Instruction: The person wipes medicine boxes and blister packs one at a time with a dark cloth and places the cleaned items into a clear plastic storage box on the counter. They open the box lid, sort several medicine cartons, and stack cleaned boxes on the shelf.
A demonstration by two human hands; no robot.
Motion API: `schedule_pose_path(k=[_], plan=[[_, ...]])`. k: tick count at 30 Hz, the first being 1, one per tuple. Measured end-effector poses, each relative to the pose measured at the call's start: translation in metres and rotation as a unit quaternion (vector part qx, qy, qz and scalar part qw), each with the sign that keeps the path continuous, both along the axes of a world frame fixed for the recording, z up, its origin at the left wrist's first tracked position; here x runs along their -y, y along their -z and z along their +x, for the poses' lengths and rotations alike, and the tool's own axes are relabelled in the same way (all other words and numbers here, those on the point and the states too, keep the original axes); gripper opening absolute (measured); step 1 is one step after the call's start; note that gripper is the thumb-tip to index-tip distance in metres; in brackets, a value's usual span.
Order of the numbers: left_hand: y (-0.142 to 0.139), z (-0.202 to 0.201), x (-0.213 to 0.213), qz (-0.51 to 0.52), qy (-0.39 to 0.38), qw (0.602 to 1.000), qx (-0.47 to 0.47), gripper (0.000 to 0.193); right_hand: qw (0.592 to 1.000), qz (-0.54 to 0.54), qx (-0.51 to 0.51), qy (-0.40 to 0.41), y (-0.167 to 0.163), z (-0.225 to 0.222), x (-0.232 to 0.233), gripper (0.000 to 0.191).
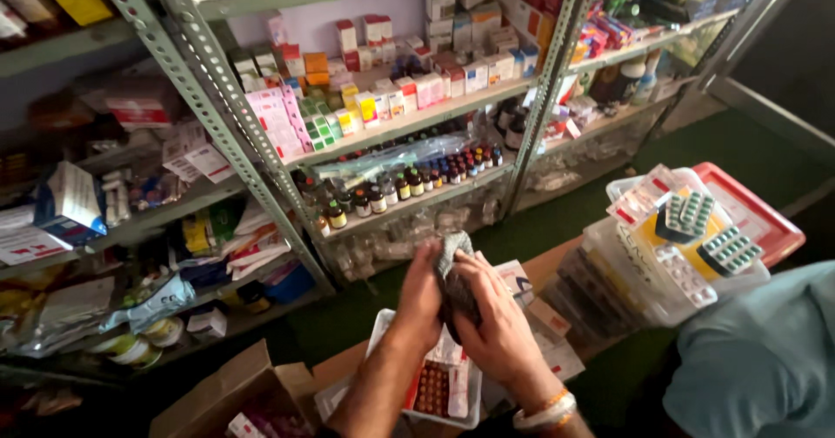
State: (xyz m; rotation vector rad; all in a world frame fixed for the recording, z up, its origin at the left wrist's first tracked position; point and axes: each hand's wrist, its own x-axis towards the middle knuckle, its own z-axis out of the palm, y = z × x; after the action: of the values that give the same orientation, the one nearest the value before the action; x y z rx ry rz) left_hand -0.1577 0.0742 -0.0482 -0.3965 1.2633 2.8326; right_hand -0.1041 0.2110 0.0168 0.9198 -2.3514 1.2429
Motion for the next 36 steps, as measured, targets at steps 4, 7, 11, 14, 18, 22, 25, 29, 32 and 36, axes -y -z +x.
schedule_pose_path(k=[4,7,11,14,18,22,25,29,32,36], plan=[[-0.032,-0.016,0.021,-0.120,-0.092,0.985,-0.079,0.027,0.991,0.072,0.109,-0.032,-0.007,-0.003,-0.018,0.046],[-0.053,-0.014,0.032,-0.059,-0.043,0.995,-0.072,0.022,0.943,0.135,0.293,0.082,-0.009,-0.007,-0.037,0.044],[-0.072,-0.009,0.036,-0.155,0.034,0.984,-0.078,0.021,0.901,-0.268,0.337,0.051,-0.011,-0.012,-0.047,0.029],[-0.077,-0.012,0.023,-0.174,0.058,0.975,-0.129,0.022,0.799,-0.438,0.412,-0.004,-0.009,-0.009,-0.039,0.031],[-0.082,-0.014,-0.001,-0.166,0.071,0.970,-0.164,0.025,0.741,-0.485,0.462,-0.047,-0.008,-0.005,-0.027,0.032],[-0.097,-0.006,-0.008,-0.180,0.109,0.968,-0.136,0.036,0.748,-0.489,0.445,-0.055,-0.007,-0.006,-0.026,0.027],[-0.106,-0.001,-0.004,-0.167,0.126,0.973,-0.102,0.043,0.722,-0.526,0.449,-0.019,-0.003,-0.008,-0.031,0.025],[-0.101,0.014,-0.002,-0.201,0.174,0.956,-0.121,0.045,0.714,-0.557,0.424,-0.021,0.005,-0.010,-0.036,0.025],[-0.092,0.017,-0.004,-0.291,0.154,0.915,-0.234,0.043,0.700,-0.571,0.428,-0.036,0.013,-0.012,-0.037,0.025],[-0.088,0.011,0.003,-0.330,0.150,0.906,-0.219,0.043,0.605,-0.619,0.489,-0.107,0.013,-0.015,-0.047,0.034]])
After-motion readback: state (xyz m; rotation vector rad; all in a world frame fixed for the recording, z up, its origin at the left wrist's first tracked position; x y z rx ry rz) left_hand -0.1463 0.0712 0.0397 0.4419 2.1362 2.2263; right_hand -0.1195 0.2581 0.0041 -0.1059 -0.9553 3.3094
